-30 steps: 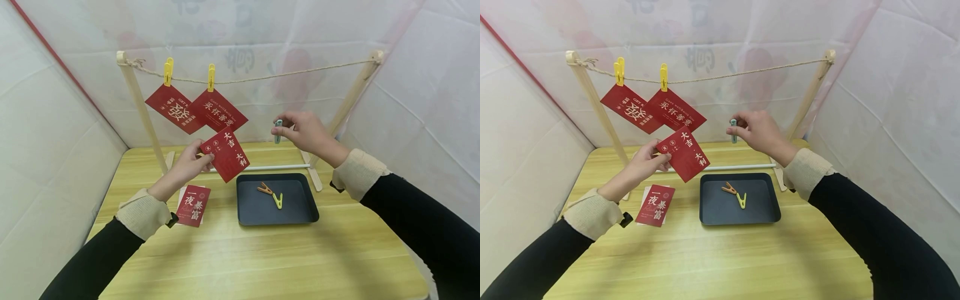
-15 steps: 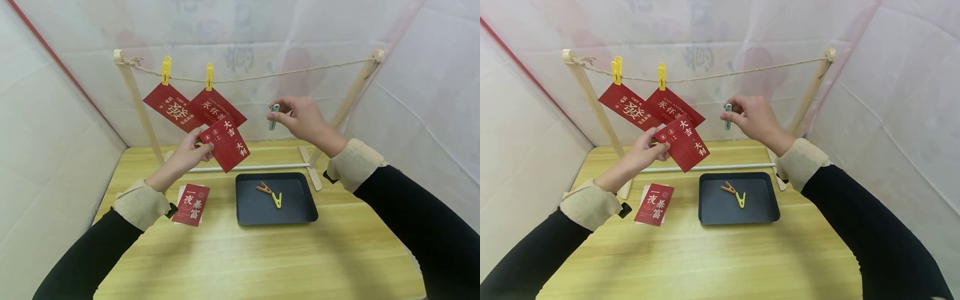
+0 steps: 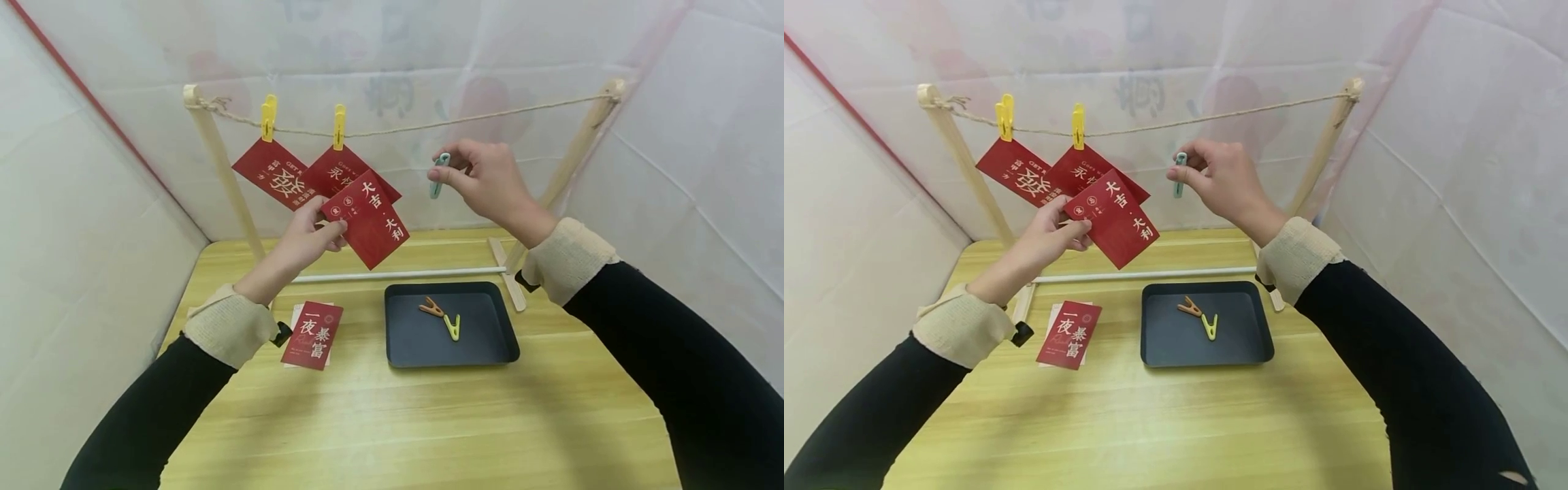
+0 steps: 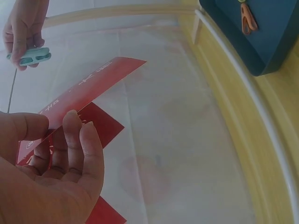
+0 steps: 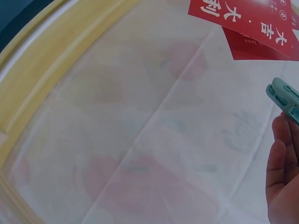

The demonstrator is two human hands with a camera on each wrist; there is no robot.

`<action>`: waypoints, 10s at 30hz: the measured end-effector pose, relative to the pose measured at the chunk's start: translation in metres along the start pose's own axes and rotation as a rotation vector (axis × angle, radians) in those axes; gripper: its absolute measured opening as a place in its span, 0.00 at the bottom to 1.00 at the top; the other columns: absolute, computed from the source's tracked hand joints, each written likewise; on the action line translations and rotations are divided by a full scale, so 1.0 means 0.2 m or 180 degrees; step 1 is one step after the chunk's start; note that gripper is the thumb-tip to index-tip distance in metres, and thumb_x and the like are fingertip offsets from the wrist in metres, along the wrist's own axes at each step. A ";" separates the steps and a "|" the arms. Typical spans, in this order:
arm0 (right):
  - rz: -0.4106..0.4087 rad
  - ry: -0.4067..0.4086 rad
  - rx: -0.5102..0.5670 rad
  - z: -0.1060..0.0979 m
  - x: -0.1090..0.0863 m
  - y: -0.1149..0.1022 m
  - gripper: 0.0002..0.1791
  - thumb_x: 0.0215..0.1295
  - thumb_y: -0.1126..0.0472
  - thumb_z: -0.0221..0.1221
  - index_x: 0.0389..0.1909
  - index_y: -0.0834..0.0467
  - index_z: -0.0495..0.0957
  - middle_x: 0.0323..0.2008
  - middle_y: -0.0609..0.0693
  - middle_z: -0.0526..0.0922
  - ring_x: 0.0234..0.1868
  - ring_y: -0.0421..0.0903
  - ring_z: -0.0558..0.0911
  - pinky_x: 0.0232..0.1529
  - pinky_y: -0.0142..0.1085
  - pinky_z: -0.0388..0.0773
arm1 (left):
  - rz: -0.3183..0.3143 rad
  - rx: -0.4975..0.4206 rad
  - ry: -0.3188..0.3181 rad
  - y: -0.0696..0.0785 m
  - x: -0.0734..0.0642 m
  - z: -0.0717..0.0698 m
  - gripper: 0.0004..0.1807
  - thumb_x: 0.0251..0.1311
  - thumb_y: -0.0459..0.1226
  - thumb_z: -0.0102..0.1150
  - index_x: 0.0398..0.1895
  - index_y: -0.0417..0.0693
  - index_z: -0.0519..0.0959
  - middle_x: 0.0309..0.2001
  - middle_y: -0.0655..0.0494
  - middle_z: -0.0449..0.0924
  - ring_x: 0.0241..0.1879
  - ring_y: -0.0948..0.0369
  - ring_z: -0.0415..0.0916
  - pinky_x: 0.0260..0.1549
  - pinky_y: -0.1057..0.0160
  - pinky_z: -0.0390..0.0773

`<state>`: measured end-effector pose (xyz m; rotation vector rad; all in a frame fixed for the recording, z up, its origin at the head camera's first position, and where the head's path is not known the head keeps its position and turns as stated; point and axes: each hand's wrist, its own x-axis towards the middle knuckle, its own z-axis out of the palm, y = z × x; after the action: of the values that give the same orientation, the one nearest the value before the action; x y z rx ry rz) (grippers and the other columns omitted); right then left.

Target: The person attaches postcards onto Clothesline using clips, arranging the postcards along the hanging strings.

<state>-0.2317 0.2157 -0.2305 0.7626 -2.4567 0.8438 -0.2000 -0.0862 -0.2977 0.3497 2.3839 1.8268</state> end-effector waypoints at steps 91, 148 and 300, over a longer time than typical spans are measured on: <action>0.0095 0.0958 0.1213 0.09 0.28 -0.21 0.11 0.60 0.58 0.70 0.40 0.60 0.89 0.33 0.53 0.90 0.25 0.37 0.83 0.30 0.29 0.79 | 0.0062 -0.0356 0.0001 0.12 0.12 0.13 0.19 0.71 0.36 0.56 0.61 0.45 0.67 0.52 0.46 0.77 0.41 0.49 0.81 0.46 0.56 0.84; -0.0329 0.1707 0.0386 0.06 -0.01 0.00 0.16 0.64 0.71 0.57 0.50 0.60 0.84 0.45 0.50 0.88 0.20 0.28 0.76 0.25 0.20 0.73 | -0.0228 -0.0270 0.0009 -0.14 -0.01 0.05 0.20 0.74 0.43 0.52 0.62 0.43 0.66 0.54 0.41 0.73 0.40 0.52 0.82 0.50 0.54 0.83; 0.1537 -0.1118 0.0538 0.14 -0.66 0.40 0.29 0.60 0.45 0.69 0.59 0.54 0.78 0.51 0.54 0.84 0.43 0.49 0.84 0.46 0.47 0.82 | -0.0361 -0.0019 0.0006 -0.34 -0.27 0.12 0.23 0.71 0.34 0.52 0.67 0.44 0.63 0.49 0.41 0.81 0.39 0.48 0.77 0.32 0.63 0.77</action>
<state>-0.1863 0.2973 -0.3566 0.3940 -2.9759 1.1864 -0.1501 -0.0942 -0.3726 0.2077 2.3471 1.7852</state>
